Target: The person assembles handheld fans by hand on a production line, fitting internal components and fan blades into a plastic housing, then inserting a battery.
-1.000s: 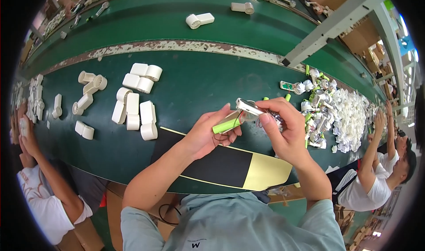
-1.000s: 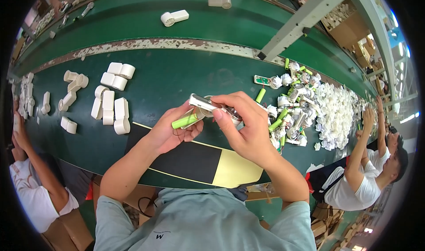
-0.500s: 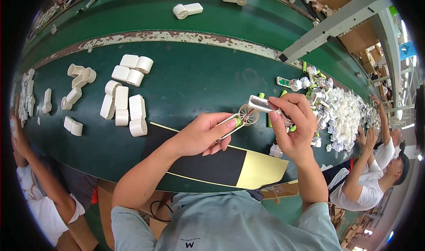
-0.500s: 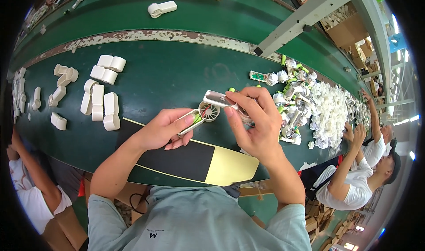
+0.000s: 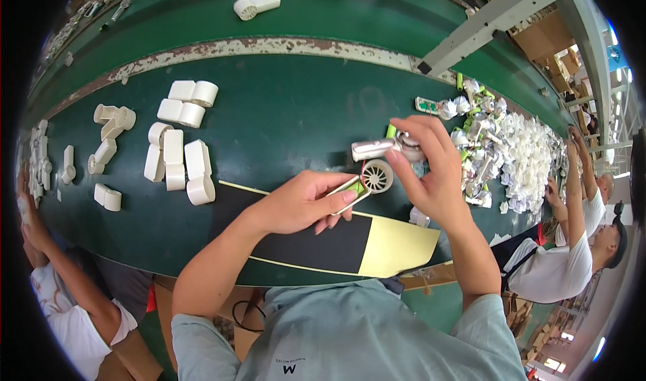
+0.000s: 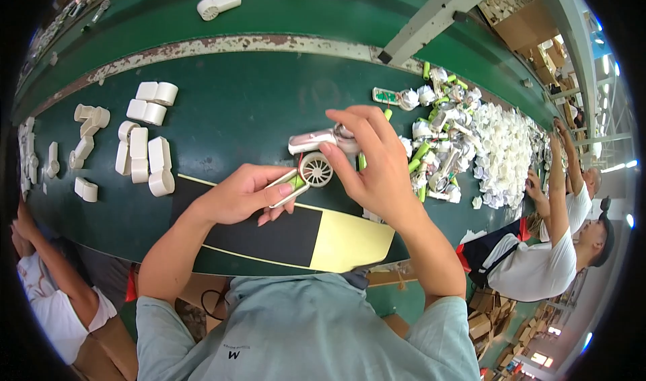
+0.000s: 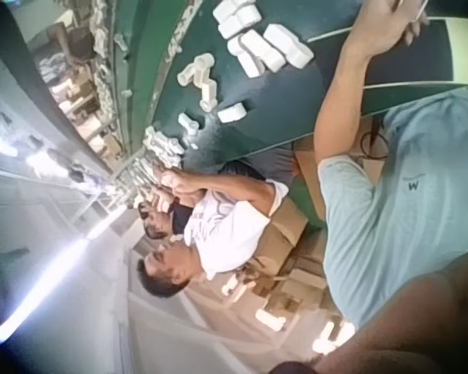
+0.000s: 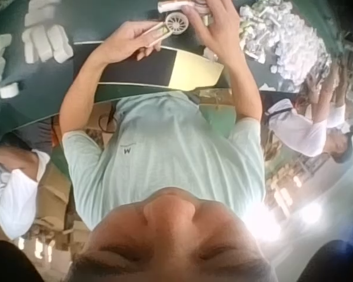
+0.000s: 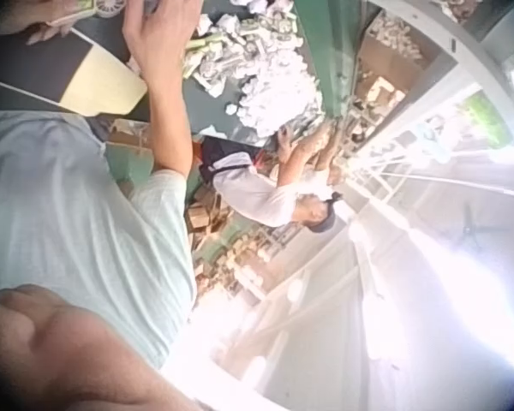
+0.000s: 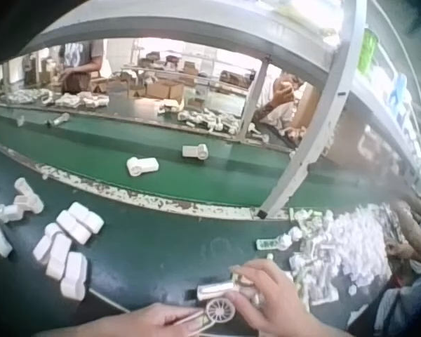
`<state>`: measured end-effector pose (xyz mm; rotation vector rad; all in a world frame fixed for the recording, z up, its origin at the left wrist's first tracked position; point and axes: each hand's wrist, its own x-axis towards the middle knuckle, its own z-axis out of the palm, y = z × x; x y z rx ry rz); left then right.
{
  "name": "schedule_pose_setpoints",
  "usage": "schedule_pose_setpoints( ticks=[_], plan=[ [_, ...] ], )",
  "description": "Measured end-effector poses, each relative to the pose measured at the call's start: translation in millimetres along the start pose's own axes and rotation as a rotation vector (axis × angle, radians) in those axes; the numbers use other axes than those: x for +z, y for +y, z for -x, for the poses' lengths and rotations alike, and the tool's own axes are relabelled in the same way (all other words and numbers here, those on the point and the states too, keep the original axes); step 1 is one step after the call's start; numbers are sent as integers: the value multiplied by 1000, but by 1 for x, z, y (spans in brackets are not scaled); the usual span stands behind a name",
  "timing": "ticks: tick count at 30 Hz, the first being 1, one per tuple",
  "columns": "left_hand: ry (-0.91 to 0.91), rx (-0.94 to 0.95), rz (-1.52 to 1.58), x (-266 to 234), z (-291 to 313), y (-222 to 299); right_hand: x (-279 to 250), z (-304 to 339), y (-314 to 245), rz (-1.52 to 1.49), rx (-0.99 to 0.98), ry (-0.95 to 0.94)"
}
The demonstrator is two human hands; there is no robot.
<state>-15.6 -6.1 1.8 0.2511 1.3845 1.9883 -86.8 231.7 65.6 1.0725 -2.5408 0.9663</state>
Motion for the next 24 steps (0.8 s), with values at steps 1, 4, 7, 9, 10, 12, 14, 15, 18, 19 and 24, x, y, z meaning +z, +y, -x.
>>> schedule_pose_setpoints(
  ticks=[1,4,7,9,10,12,14,15,18,19,24],
  plan=[
    [-38,22,-2,-2,-2,0,4,1,-2,-8,40,-9],
    [-39,26,40,0,-2,1,10,12,-2,-3,99,-38],
    [5,22,44,2,0,-6,14,19,-15,193,100,112],
    [25,19,50,4,1,-9,4,37,-26,256,35,197],
    [57,22,33,5,-1,-12,4,57,-37,193,56,155],
    [117,46,7,7,-5,-16,17,95,-60,-112,327,-89],
    [171,77,-41,9,-8,-20,38,123,-66,-70,462,-124],
    [219,100,-84,13,-7,-23,39,132,-71,3,496,-84],
    [353,163,-309,17,-7,-24,48,134,-73,4,494,-28],
    [376,167,-316,17,-7,-25,50,126,-74,-16,450,-25],
    [596,243,-328,-17,-2,-21,30,112,-59,21,183,-134]
  ],
)
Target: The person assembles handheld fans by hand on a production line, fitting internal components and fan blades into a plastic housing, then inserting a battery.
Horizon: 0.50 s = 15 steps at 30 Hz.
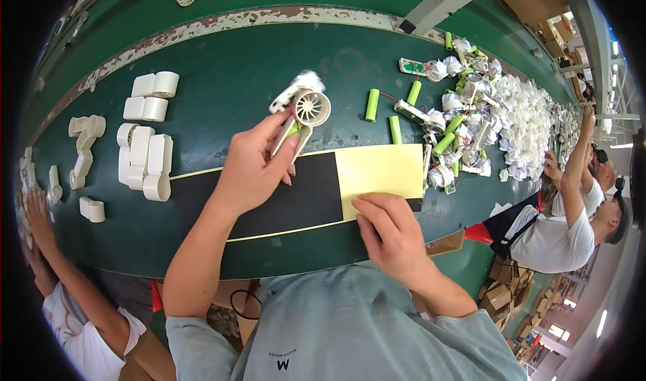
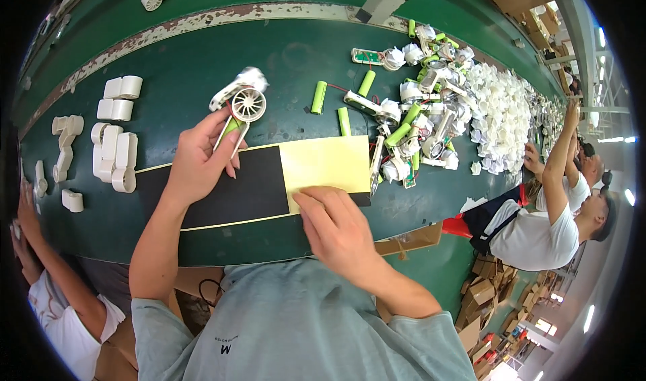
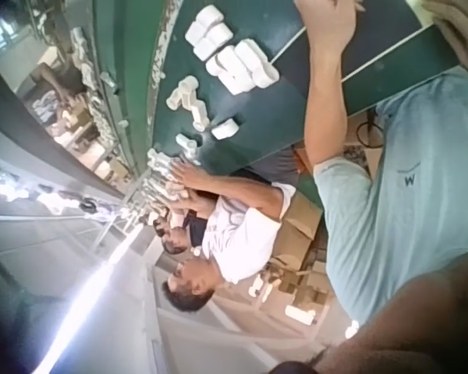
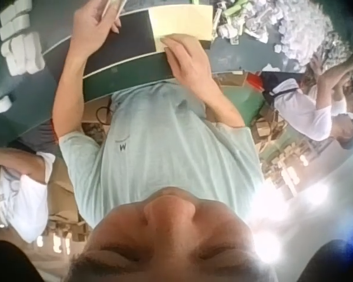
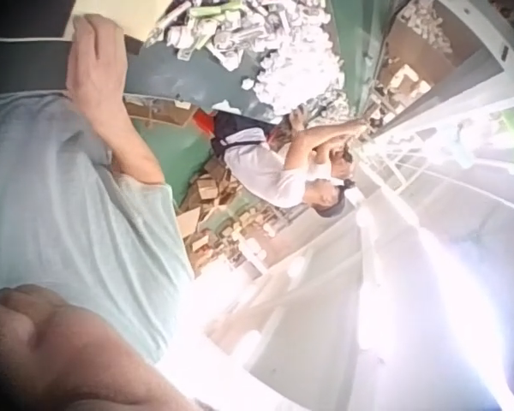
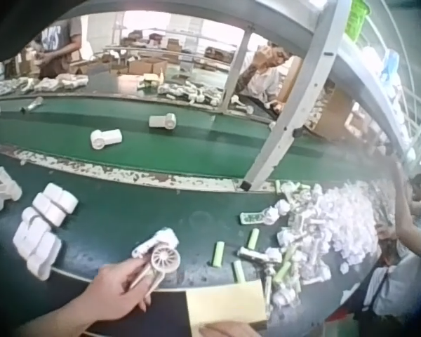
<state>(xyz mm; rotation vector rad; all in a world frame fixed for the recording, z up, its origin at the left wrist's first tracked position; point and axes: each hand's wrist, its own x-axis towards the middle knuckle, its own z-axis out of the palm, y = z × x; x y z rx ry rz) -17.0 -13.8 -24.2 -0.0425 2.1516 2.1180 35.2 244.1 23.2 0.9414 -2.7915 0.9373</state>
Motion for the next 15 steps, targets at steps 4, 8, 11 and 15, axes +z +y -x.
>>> schedule_pose_setpoints(
  ticks=[4,8,11,15],
  plan=[
    [-92,23,3,-1,-6,3,-17,12,21,63,21,-102],
    [-89,-12,21,-2,-3,5,-36,6,30,479,-199,-152],
    [-87,-30,36,-6,-4,5,-51,-1,44,497,-253,-262],
    [-137,-33,24,-7,-5,5,-66,-5,47,568,-446,-364]
  ],
)
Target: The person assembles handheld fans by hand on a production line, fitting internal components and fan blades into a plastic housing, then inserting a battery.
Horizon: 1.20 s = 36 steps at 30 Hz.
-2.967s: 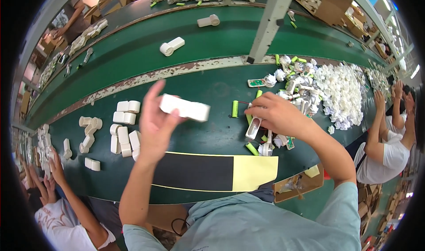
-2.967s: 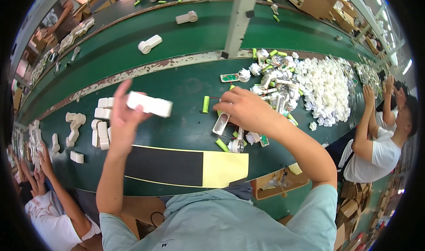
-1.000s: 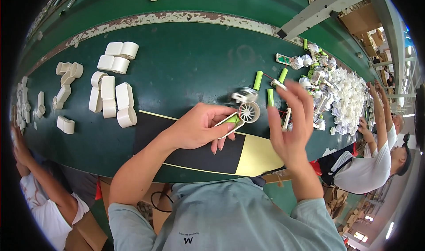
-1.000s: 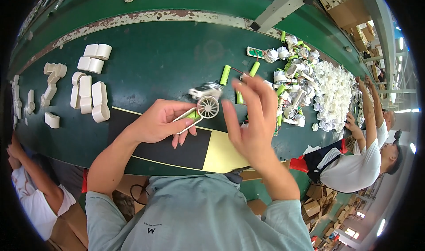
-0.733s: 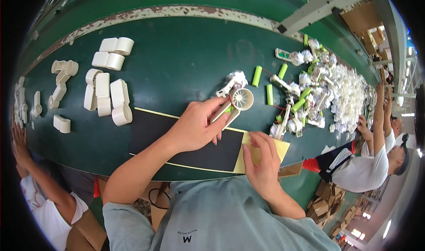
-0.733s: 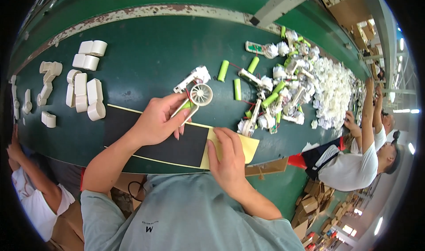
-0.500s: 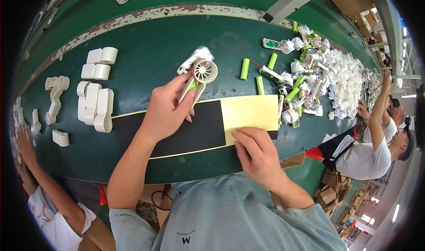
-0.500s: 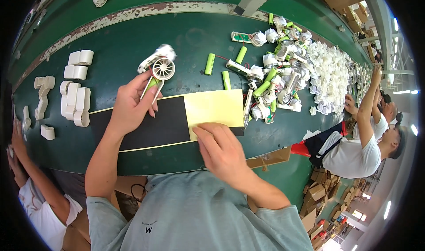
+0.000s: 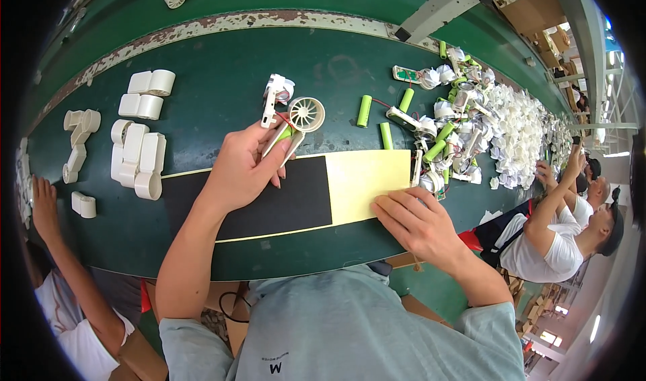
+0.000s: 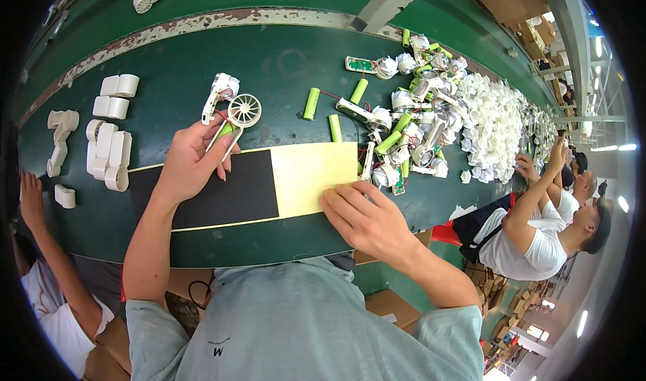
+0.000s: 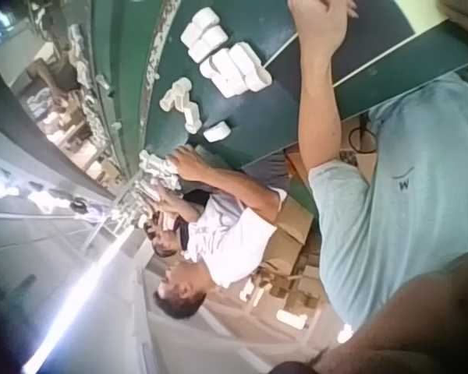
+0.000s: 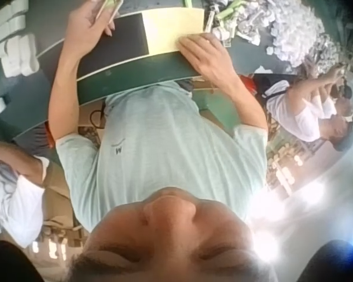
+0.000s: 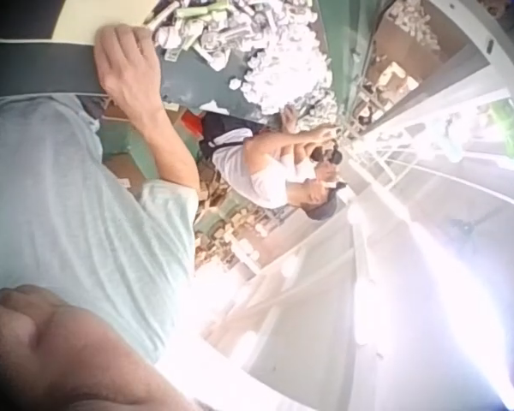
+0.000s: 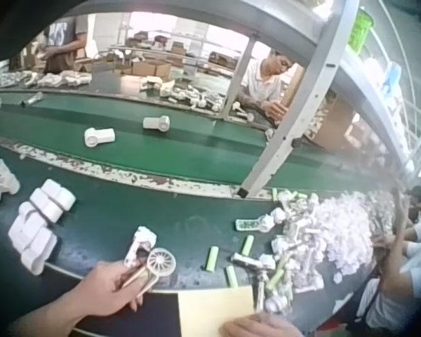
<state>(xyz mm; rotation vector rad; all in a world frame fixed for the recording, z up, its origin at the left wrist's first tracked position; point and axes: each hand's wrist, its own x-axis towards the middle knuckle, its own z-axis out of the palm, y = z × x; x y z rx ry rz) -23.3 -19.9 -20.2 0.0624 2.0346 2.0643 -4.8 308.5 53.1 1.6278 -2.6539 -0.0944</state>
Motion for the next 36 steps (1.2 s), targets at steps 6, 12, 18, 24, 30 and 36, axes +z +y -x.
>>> schedule_pose_setpoints(
  ticks=[6,12,18,24,30,36],
  plan=[
    [-3,-7,1,2,-1,1,-3,-1,-2,10,-19,-37],
    [7,-9,9,1,0,0,-9,-5,4,-42,-30,-43],
    [2,-15,13,1,0,0,-10,2,10,-194,16,59],
    [2,-19,5,1,0,-1,-13,8,20,-411,121,130],
    [1,-10,29,-2,1,-3,-31,26,43,-857,401,163],
    [-24,-21,1,-1,-3,6,-36,37,48,-1313,589,452]
  ],
)
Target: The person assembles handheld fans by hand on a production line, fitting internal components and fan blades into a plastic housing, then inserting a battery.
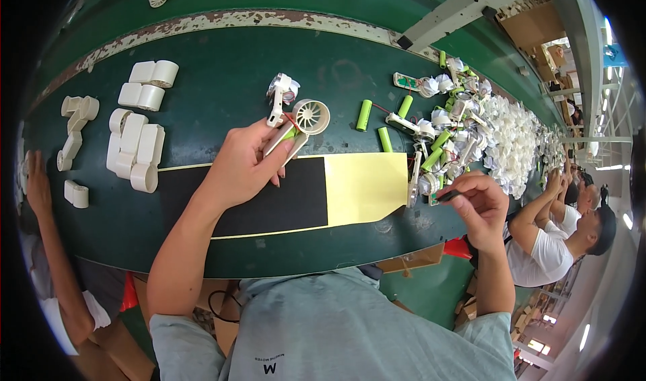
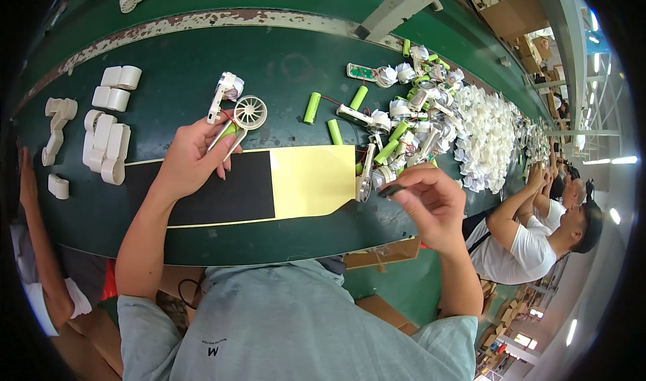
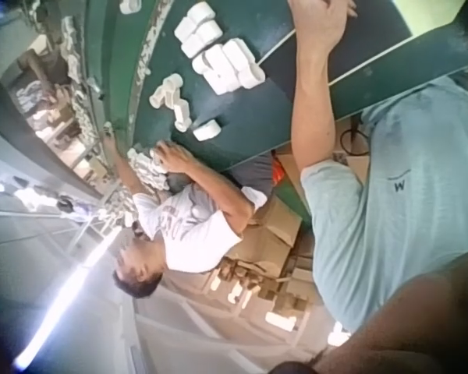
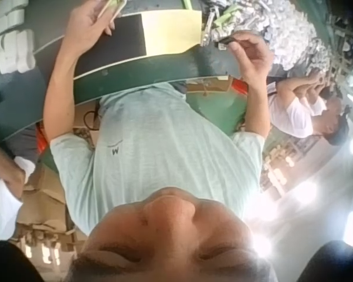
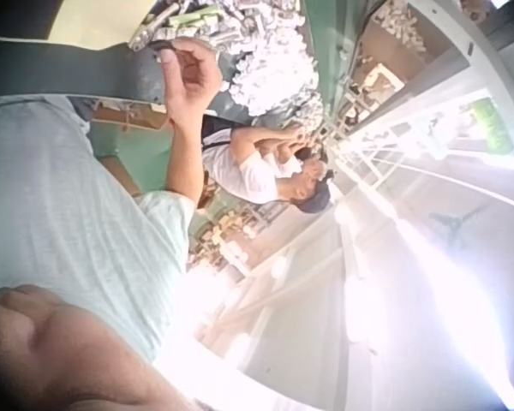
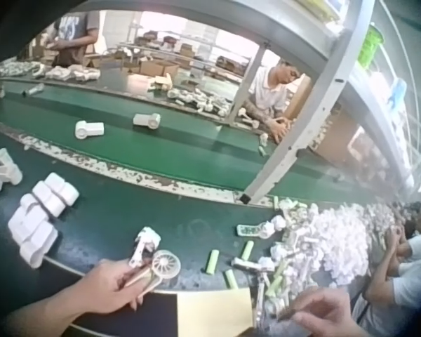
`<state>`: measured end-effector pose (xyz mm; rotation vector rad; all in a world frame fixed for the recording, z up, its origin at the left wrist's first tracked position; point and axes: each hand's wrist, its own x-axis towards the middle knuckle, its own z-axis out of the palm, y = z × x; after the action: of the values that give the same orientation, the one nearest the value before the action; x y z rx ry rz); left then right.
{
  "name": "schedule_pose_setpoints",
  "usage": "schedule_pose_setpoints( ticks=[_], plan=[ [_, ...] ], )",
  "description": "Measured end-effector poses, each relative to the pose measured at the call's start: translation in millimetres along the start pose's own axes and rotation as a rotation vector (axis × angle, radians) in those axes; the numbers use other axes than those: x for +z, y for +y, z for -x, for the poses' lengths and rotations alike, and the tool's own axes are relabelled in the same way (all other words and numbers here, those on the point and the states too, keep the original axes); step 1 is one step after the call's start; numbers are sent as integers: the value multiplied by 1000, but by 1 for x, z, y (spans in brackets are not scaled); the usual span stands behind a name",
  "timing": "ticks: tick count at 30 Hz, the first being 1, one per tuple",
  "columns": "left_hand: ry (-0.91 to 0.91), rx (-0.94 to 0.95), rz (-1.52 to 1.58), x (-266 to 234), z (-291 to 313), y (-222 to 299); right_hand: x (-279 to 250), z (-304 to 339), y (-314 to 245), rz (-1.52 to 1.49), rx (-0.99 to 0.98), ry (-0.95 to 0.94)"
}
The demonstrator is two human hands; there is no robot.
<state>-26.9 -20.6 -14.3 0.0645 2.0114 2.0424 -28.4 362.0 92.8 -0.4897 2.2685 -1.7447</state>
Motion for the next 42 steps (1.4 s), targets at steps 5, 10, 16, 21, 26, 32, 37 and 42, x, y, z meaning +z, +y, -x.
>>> schedule_pose_setpoints(
  ticks=[5,10,16,21,26,32,37,42],
  plan=[
    [-68,21,217,4,6,-6,62,-23,-8,82,-157,-134],
    [-75,-1,326,10,3,-7,108,-53,-6,486,-218,-247],
    [-103,17,132,6,2,-8,113,-51,26,831,-232,-365],
    [-148,-20,154,3,4,-6,113,-52,20,992,-423,-313],
    [-190,-50,263,-2,2,1,102,-55,23,850,-342,-443],
    [-236,-8,282,-6,1,1,97,-58,25,856,-480,-502],
    [-211,-4,283,-6,2,-3,94,-57,25,855,-507,-520],
    [-279,-7,255,-7,2,1,81,-71,9,550,-309,-348]
  ],
)
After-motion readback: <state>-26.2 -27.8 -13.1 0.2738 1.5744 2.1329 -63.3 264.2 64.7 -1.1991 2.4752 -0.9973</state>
